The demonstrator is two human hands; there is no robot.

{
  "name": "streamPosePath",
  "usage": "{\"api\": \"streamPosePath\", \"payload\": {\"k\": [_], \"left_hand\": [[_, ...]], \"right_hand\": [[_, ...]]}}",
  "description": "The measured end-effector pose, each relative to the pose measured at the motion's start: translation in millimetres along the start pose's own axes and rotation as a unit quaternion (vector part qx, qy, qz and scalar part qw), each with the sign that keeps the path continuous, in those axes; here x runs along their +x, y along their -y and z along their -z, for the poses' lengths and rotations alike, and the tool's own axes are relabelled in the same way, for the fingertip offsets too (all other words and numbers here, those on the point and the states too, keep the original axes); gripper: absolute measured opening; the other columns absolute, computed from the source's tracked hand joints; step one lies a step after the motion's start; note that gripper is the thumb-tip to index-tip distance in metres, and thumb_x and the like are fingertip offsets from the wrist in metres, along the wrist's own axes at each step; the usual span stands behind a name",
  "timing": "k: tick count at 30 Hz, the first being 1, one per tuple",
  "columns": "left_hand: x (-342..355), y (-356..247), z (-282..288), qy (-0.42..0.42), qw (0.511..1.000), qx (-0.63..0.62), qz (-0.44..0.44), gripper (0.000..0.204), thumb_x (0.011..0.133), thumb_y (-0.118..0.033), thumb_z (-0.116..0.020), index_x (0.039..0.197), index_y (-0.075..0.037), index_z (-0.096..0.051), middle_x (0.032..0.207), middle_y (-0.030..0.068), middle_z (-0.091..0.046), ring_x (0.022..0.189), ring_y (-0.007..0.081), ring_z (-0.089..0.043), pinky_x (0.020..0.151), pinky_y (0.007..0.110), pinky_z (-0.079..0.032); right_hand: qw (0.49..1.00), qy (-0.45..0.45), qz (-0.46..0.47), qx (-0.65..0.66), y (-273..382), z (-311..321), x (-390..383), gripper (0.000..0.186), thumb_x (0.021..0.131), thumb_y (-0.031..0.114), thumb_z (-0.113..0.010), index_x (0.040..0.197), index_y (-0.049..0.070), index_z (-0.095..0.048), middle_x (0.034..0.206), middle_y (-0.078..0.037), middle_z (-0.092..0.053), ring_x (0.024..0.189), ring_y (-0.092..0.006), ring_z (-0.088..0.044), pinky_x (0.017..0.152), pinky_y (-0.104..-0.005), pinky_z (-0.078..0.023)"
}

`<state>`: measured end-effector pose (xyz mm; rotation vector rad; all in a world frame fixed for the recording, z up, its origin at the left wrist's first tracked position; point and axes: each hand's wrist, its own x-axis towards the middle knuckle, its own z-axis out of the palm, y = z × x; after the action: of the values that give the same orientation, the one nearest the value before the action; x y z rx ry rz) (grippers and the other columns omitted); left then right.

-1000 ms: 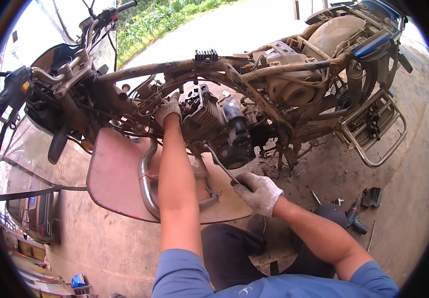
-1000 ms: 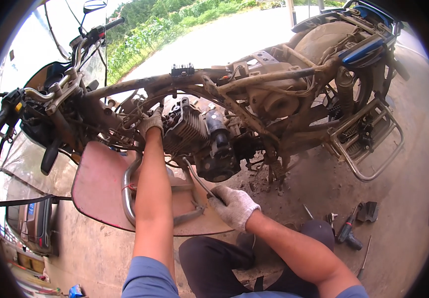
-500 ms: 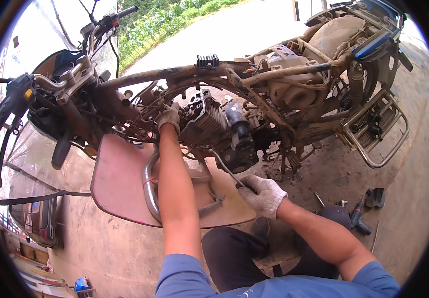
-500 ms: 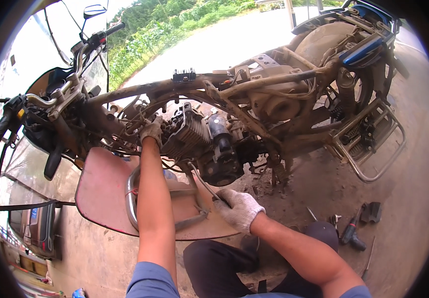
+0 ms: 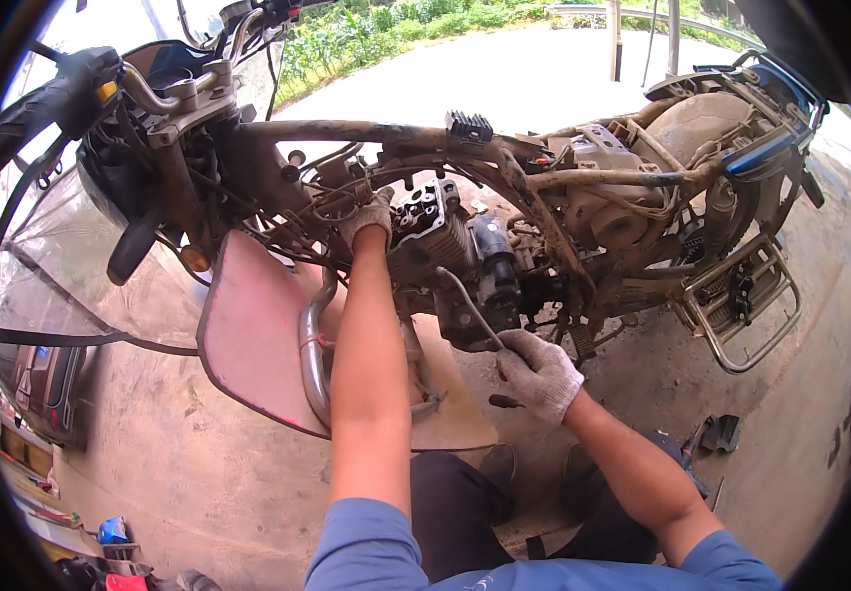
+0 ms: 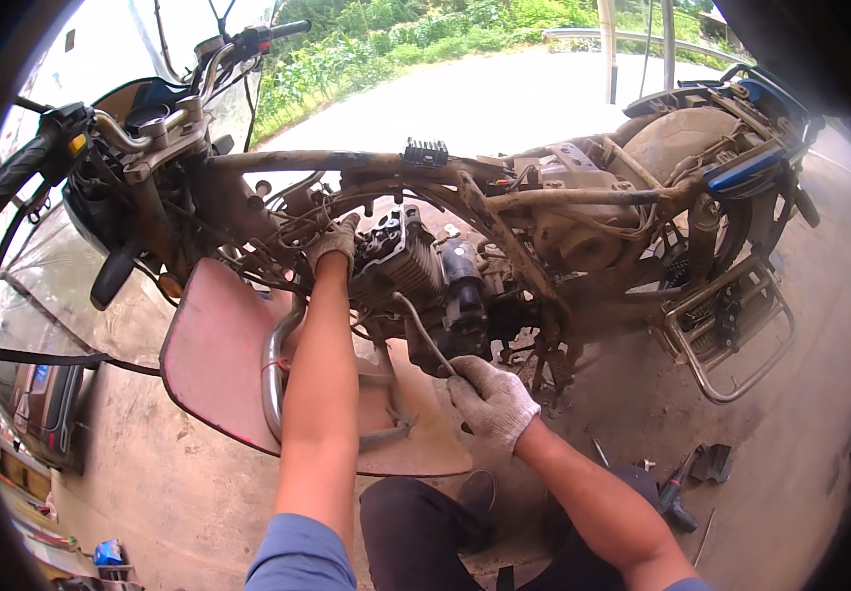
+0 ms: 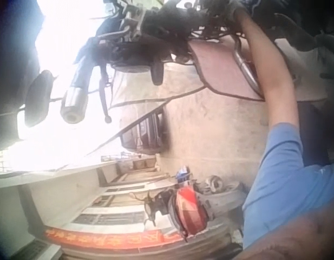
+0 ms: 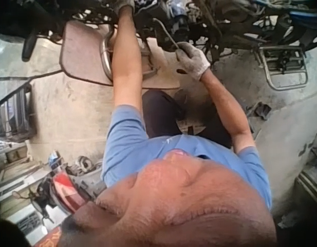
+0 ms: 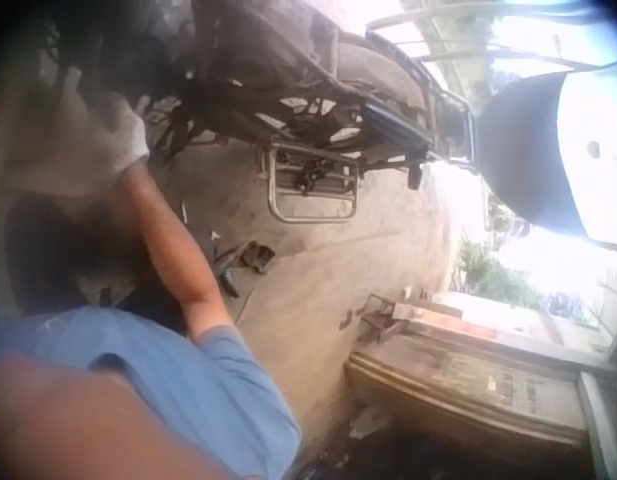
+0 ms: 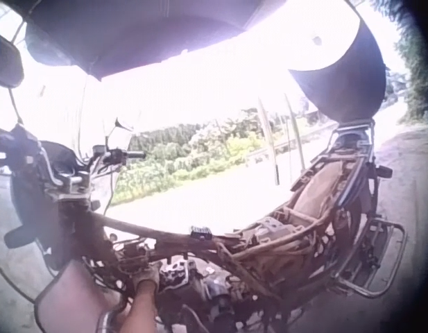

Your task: The person disassembles a motorcycle engine by using a wrench and a screwdriver to loosen bolts and then lifting the cylinder head and cylinder block away from the engine casing.

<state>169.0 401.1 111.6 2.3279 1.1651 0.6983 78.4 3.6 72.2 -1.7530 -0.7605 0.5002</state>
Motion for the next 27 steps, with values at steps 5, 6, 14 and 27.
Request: {"api": "streamPosePath", "payload": {"k": [5, 6, 14, 27], "left_hand": [[36.5, 42.9, 18.3, 0.065, 0.995, 0.075, -0.016, 0.069, 0.099, -0.056, -0.044, 0.149, -0.009, -0.052, 0.161, 0.0159, -0.045, 0.148, 0.0351, -0.041, 0.122, 0.048, -0.032], [41.1, 56.2, 22.1, 0.058, 0.995, 0.079, -0.01, 0.069, 0.099, -0.056, -0.044, 0.149, -0.009, -0.052, 0.161, 0.0159, -0.045, 0.148, 0.0351, -0.041, 0.122, 0.048, -0.032], [15.6, 26.0, -6.2, -0.045, 0.998, 0.017, -0.026, 0.063, 0.098, -0.052, -0.049, 0.149, -0.017, -0.055, 0.159, 0.0111, -0.048, 0.149, 0.0303, -0.04, 0.125, 0.044, -0.031], [-154.4, -1.4, 50.0, -0.296, 0.849, -0.433, 0.069, 0.03, 0.1, -0.015, -0.062, 0.122, 0.004, -0.065, 0.116, 0.0213, -0.071, 0.106, 0.0331, -0.068, 0.098, 0.041, -0.051]], "right_hand": [[1.0, -0.016, 0.024, 0.007, 38.4, -13.7, 16.8, 0.033, 0.099, 0.025, -0.062, 0.122, 0.002, -0.067, 0.103, -0.021, -0.074, 0.095, -0.0328, -0.073, 0.084, -0.0399, -0.056], [0.999, -0.014, 0.041, -0.011, 50.1, -17.4, 21.3, 0.033, 0.099, 0.025, -0.062, 0.122, 0.001, -0.067, 0.104, -0.021, -0.074, 0.095, -0.0328, -0.073, 0.084, -0.0399, -0.056], [0.995, -0.049, 0.069, -0.06, 70.9, -6.6, 78.1, 0.035, 0.099, 0.028, -0.062, 0.121, 0.001, -0.068, 0.095, -0.021, -0.073, 0.086, -0.0321, -0.072, 0.08, -0.039, -0.055], [0.925, -0.011, 0.066, -0.374, 117.3, -46.0, 192.1, 0.029, 0.096, 0.028, -0.055, 0.11, 0.014, -0.077, 0.109, -0.019, -0.075, 0.106, -0.0413, -0.07, 0.095, -0.0477, -0.055]]}}
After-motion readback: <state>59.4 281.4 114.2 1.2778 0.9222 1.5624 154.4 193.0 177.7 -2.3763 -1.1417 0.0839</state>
